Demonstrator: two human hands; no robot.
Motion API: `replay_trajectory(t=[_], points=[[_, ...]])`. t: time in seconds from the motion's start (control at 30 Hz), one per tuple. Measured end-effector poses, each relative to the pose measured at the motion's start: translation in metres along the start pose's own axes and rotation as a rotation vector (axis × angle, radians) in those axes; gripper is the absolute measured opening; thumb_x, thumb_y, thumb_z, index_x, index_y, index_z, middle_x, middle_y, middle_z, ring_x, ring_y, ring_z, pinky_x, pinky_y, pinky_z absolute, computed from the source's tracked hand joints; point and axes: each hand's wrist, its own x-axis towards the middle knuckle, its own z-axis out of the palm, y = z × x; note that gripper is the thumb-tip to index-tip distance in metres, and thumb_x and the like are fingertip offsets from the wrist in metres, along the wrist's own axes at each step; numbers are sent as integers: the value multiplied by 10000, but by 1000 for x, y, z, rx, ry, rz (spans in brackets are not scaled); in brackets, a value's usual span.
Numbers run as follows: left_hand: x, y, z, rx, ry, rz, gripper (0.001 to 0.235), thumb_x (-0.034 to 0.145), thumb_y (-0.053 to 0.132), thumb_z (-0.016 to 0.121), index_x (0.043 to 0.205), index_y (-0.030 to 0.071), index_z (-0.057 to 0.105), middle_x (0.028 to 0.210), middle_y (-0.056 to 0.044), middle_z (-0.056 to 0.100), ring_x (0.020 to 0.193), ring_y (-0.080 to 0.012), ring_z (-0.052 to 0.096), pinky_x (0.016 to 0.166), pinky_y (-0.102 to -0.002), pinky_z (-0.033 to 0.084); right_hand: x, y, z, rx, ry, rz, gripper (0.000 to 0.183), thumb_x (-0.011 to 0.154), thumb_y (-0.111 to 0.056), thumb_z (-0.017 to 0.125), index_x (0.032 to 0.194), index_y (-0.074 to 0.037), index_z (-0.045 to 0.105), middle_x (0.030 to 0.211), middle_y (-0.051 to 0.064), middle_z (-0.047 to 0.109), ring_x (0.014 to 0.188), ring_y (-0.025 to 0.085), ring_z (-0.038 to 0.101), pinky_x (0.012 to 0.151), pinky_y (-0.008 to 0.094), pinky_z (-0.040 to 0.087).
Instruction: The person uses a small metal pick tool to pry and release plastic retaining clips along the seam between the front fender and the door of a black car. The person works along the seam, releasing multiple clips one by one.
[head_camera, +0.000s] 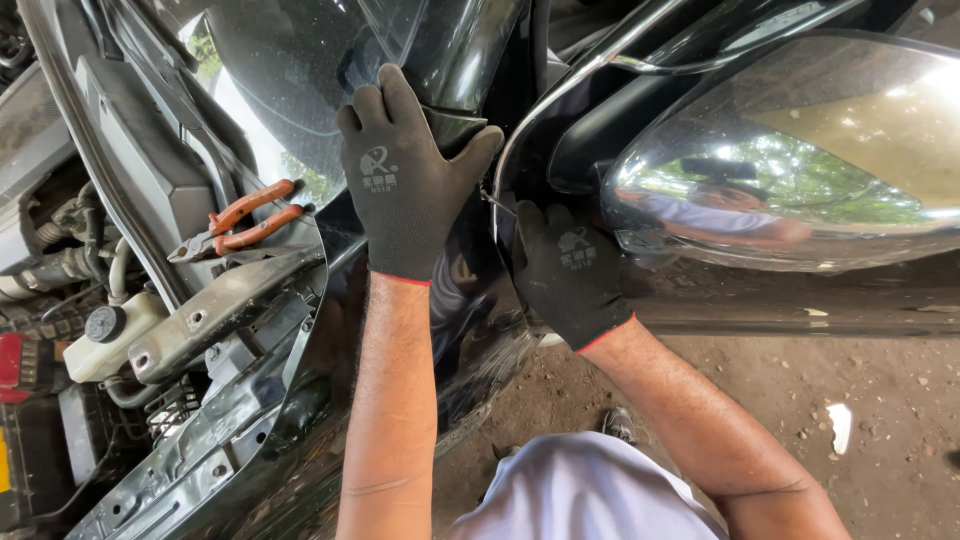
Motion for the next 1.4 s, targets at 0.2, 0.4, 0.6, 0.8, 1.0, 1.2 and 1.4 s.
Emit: replay_trajectory(t=[0.2,0.4,0.6,0.8,1.0,1.2,1.4], points=[[1,1,-1,3,-8,-9,1112,905,864,675,1389,-119,480,1179,-225,517,1042,-332,588,732,-458,580,6,-9,-11,-32,-27,11,344,891,-211,640,1206,-78,684,959,200,691,776,371,684,623,504,536],[-1,-2,4,-3,-7,-2,1124,917,887,648,1395,-115,477,1178,-218,518,1049,-322,591,713,-448,578,6,-11,-9,-63,-30,-8,360,893,-168,601,1218,-33,676,935,184,694,764,348,697,603,482,536],[-1,-2,3,15,12,11,1121,918,894,641,1385,-113,484,1174,-212,522,1036,-318,592,717,-452,579,12,-11,-13,-46,-55,-16,271,949,-148,573,1156,-28,702,836,174,698,661,350,686,525,480,515],[-1,-2,3,4,-2,1,1146,933,926,588,1395,-117,479,1170,-214,534,1033,-320,597,725,-449,579,16,-1,-8,239,4,9,133,914,-188,630,930,-74,696,796,152,697,759,370,684,663,511,510],[-2,-4,6,39,6,15,1142,923,924,595,1398,-107,482,1178,-212,530,1050,-319,590,705,-441,572,-7,52,131,1788,-339,433,112,998,-207,730,1000,-107,680,893,5,627,839,148,566,771,359,444],[-4,-2,5,48,29,18,1118,961,934,588,1416,-81,482,1210,-188,518,1077,-315,575,782,-464,558,14,-9,-8,1703,-677,1101,165,971,-311,574,962,-165,652,664,-45,446,581,117,443,548,334,423],[-4,-5,5,138,12,31,1103,920,904,667,1418,-60,468,1190,-181,505,1045,-301,564,787,-469,534,-21,4,24,682,180,61,205,1063,-215,591,1204,-76,645,994,143,703,893,317,695,753,435,543]])
